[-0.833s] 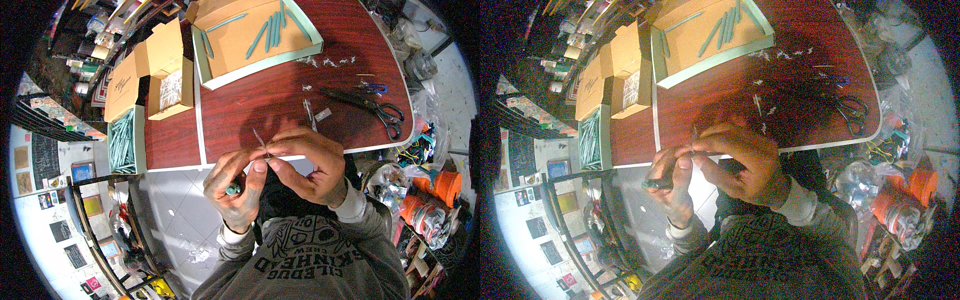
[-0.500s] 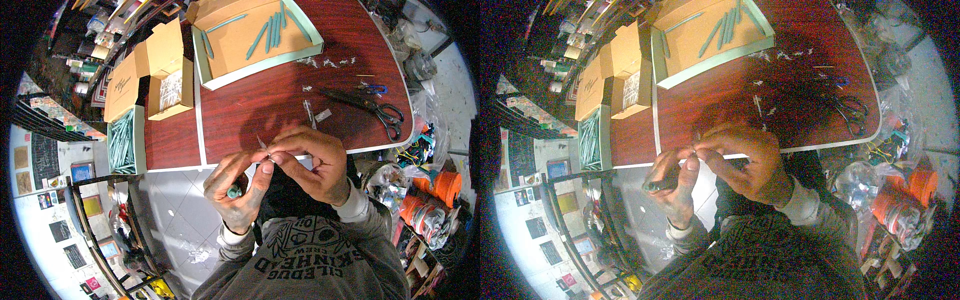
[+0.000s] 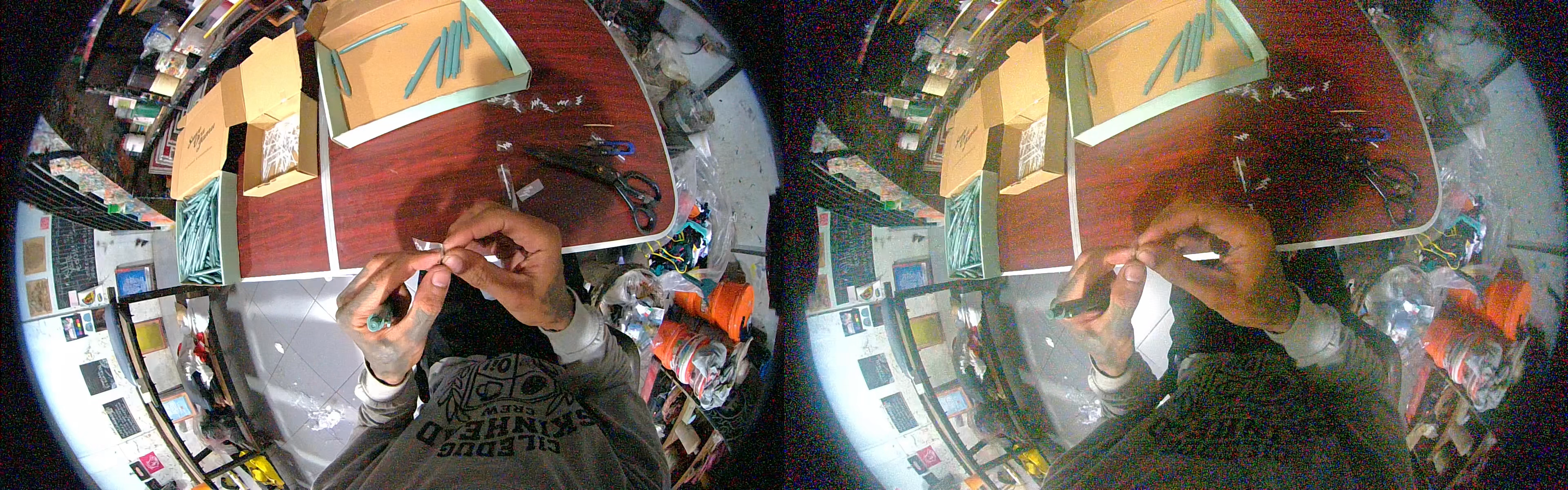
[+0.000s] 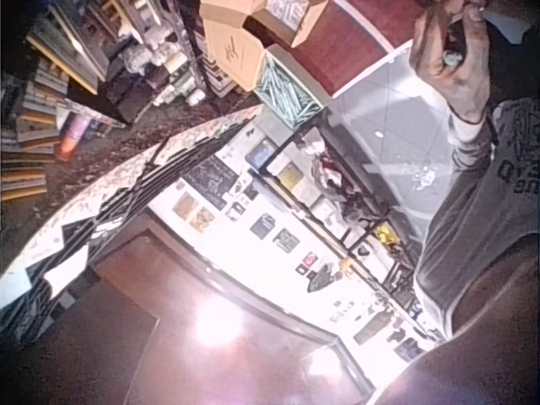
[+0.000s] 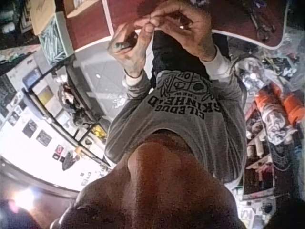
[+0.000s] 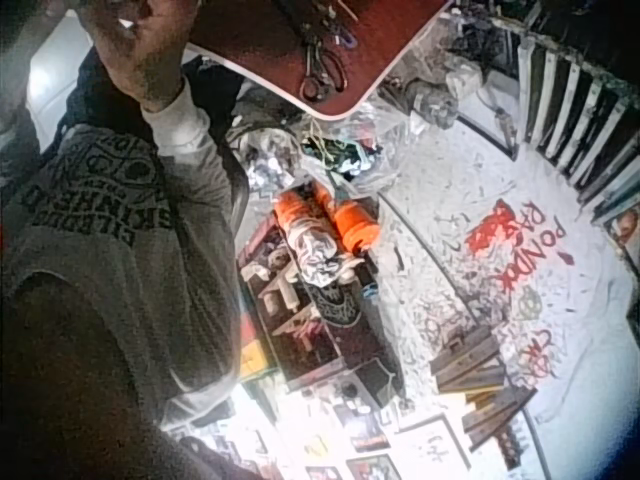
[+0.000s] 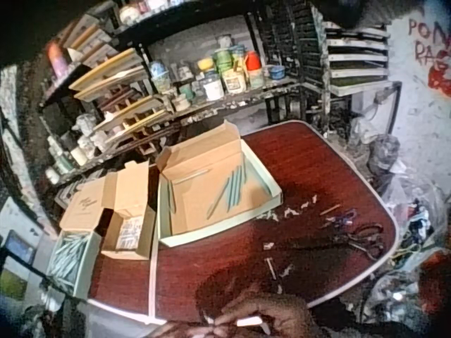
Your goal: The person inserts a small white connector into a green plastic tube and uses scissors to trim the connection.
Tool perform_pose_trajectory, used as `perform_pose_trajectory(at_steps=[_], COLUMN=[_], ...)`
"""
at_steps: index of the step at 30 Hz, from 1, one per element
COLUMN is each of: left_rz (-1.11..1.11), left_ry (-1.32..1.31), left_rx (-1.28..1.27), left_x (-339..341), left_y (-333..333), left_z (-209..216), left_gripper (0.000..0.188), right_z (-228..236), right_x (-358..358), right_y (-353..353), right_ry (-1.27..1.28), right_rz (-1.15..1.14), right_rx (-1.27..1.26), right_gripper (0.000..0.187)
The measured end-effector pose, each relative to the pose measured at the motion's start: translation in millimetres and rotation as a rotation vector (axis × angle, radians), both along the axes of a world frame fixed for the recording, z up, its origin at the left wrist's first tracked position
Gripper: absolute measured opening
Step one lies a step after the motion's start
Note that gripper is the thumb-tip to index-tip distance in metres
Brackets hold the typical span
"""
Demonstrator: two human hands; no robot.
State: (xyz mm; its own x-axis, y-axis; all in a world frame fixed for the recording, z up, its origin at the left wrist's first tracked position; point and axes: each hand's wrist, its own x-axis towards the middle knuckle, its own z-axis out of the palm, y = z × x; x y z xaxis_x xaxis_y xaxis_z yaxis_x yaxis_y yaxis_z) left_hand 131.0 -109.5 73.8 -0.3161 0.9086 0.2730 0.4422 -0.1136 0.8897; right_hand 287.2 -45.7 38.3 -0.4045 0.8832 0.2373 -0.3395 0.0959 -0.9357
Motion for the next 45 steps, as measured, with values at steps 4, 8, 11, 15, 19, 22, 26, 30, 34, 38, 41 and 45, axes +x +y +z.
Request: perform_pose_trajectory(at_steps=[4,8,11,15,19,22,26,30,34,38,41,45], left_rz=[-0.006,-0.027,-0.032,0.000,0.015,0.015,0.043,0.100,0.107,0.081,0.065,0.065], left_ry=[0.008,0.006,0.003,-0.024,-0.037,-0.001,0.040,-0.017,-0.107,-0.249,-0.316,-0.425], left_rx=[-0.044,-0.001,0.024,-0.007,0.031,0.059,0.171,0.104,0.000,-0.005,-0.027,-0.055], left_x=[0.0,-0.7,-2.2,-3.1,-3.7,-4.1,-1.4,-0.1,-2.9,-4.4,-6.6,-7.8], left_y=[-1.0,2.1,1.9,0.3,1.2,1.7,4.1,1.4,-3.0,-3.4,-3.9,-5.1], left_z=[3.2,1.0,-0.7,-4.0,-7.6,-8.9,-13.1,-13.2,-11.3,-14.7,-16.3,-15.6], left_gripper=[0.017,0.015,0.015,0.014,0.013,0.013,0.012,0.012,0.014,0.015,0.016,0.018], right_z=[-0.4,2.8,4.2,4.0,4.2,5.6,7.2,7.0,6.6,6.6,6.9,7.3], right_x=[-2.8,-1.0,-2.3,-6.3,-6.1,-4.0,-2.1,-3.7,-5.6,-9.6,-12.8,-13.6], right_y=[-0.9,-1.3,-1.6,-2.6,-2.4,-2.3,-1.8,-2.8,-5.7,-7.1,-7.6,-8.7], right_ry=[0.048,-0.007,-0.011,0.033,0.010,-0.040,-0.088,-0.105,-0.099,-0.061,-0.026,-0.025], right_rz=[-0.003,-0.001,-0.016,-0.036,-0.041,-0.052,-0.033,-0.050,-0.054,-0.062,-0.069,-0.078], right_rx=[-0.026,-0.026,-0.015,-0.025,0.009,0.073,0.109,0.105,0.063,0.033,-0.003,-0.051], right_gripper=[0.017,0.015,0.013,0.009,0.010,0.012,0.012,0.012,0.011,0.010,0.010,0.011])
